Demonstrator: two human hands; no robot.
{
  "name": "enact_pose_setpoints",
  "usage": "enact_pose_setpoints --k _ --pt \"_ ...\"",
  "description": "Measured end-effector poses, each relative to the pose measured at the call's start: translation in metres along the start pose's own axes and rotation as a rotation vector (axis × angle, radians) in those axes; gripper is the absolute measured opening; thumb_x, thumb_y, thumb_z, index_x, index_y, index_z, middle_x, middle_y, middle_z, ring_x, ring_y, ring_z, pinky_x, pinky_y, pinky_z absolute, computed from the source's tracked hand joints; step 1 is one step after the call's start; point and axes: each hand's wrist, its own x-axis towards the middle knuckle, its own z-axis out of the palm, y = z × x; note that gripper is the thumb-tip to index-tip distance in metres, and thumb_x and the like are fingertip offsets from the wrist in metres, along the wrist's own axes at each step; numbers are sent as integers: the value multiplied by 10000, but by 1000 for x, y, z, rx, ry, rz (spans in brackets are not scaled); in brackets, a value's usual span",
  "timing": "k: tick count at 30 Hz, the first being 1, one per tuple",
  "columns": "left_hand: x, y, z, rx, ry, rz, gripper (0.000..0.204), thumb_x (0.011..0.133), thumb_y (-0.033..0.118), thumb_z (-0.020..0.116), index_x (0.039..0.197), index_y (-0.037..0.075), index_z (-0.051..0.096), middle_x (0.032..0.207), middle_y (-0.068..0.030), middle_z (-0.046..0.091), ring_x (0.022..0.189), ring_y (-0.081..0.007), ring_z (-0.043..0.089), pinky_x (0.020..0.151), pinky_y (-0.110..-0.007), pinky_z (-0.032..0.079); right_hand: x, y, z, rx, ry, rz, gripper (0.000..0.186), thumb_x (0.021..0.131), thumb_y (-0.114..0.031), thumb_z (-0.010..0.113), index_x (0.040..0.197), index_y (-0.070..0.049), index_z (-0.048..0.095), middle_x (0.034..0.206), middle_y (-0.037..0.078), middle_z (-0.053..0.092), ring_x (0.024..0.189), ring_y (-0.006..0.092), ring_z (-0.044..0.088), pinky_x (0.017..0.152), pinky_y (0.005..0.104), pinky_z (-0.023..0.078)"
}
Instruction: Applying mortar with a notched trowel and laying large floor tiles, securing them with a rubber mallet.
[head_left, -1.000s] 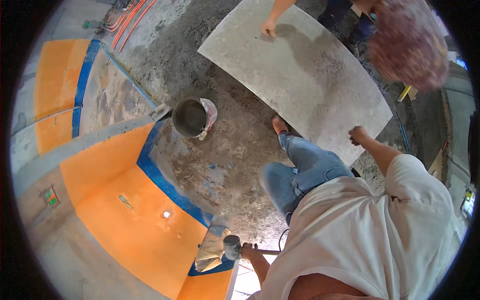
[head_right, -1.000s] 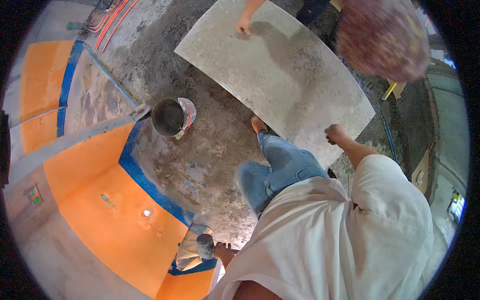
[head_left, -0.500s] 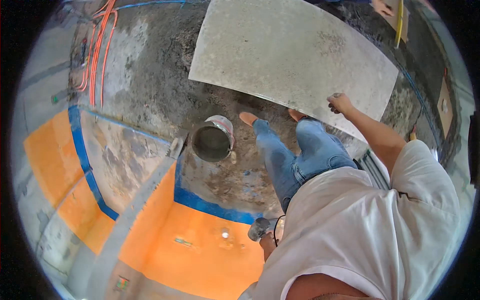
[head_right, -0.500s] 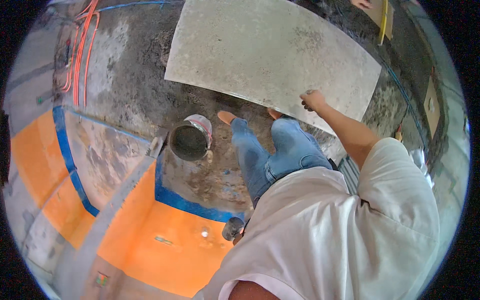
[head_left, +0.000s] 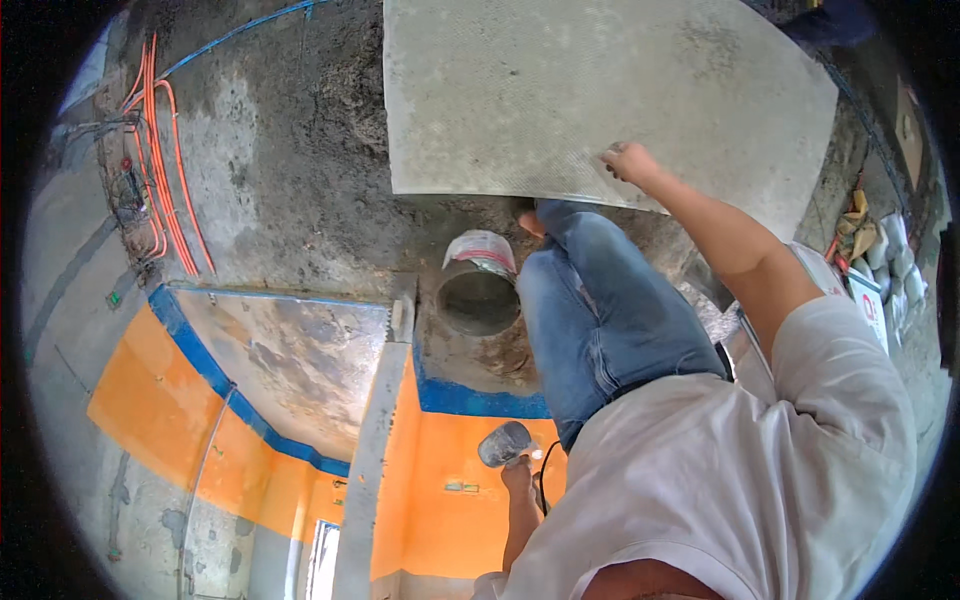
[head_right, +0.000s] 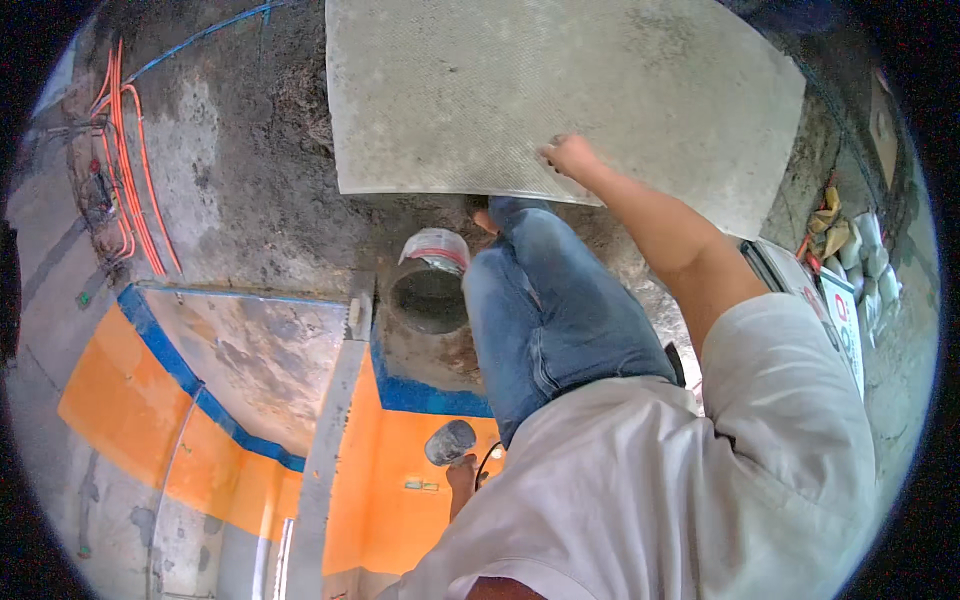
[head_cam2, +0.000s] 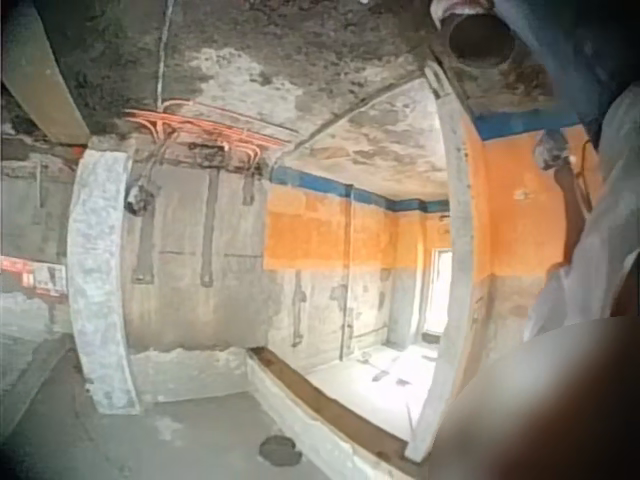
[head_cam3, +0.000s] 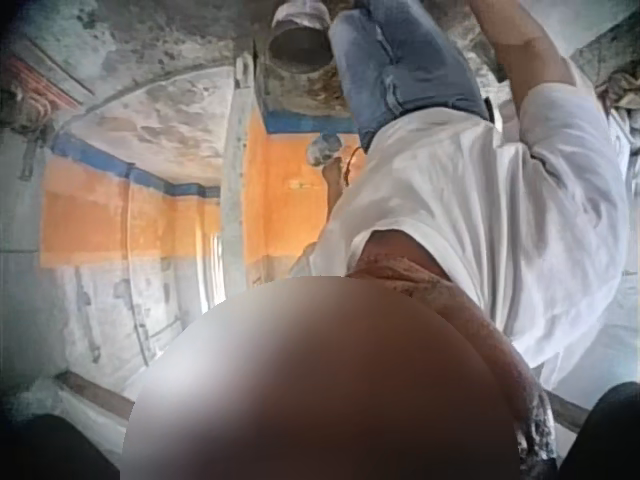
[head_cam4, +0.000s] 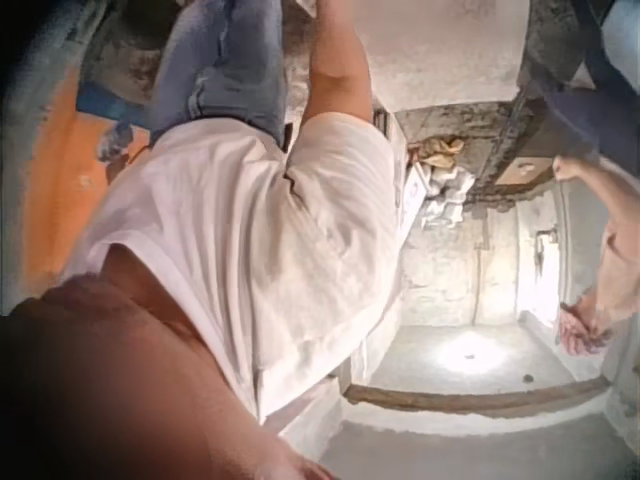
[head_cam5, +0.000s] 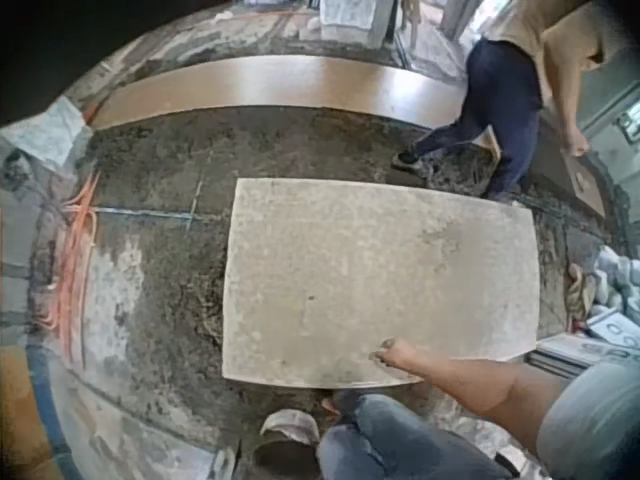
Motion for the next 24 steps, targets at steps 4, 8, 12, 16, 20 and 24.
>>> enact_pose_setpoints --k 4,8,12,16,20,24 --pt "12 18 -25 0 0 25 100 687 34 637 733 81 561 590 -13 483 504 -163 504 427 -318 386 22 -73 46 146 -113 -30 374 814 -381 569 874 -21 651 789 147 665 708 274 641 705 388 504" --pt "-9 61 -32 35 -14 47 59 717 48 618 685 63 571 625 -29 522 518 -135 499 428 -289 389 61 -112 73 227 -127 -250 324 814 -316 631 762 4 619 632 67 585 538 144 544 509 298 447" --pt "2 76 -71 201 36 34 58 757 81 604 713 55 578 652 -25 541 545 -150 533 409 -345 458 70 -207 93 539 -167 42 444 801 -385 580 1052 -22 619 917 193 650 858 347 623 774 423 492" --pt "21 114 -102 357 27 3 102 756 143 620 740 42 619 658 -38 584 584 -167 590 503 -327 478 69 -263 102 97 298 -346 515 810 -313 548 1235 -26 498 981 204 636 915 373 606 813 445 475" --pt "77 149 -149 938 32 587 232 734 262 636 793 37 650 660 -83 639 560 -213 628 565 -345 502 75 -298 91 -141 145 -215 634 797 -200 500 1373 -29 301 1046 212 616 977 366 590 854 435 460" --pt "177 213 -168 950 45 94 221 721 253 635 840 70 664 715 -87 666 570 -237 638 590 -388 519 85 -300 104 -121 188 -115 652 802 -166 517 1399 -58 276 1170 213 559 1088 346 537 908 430 434"
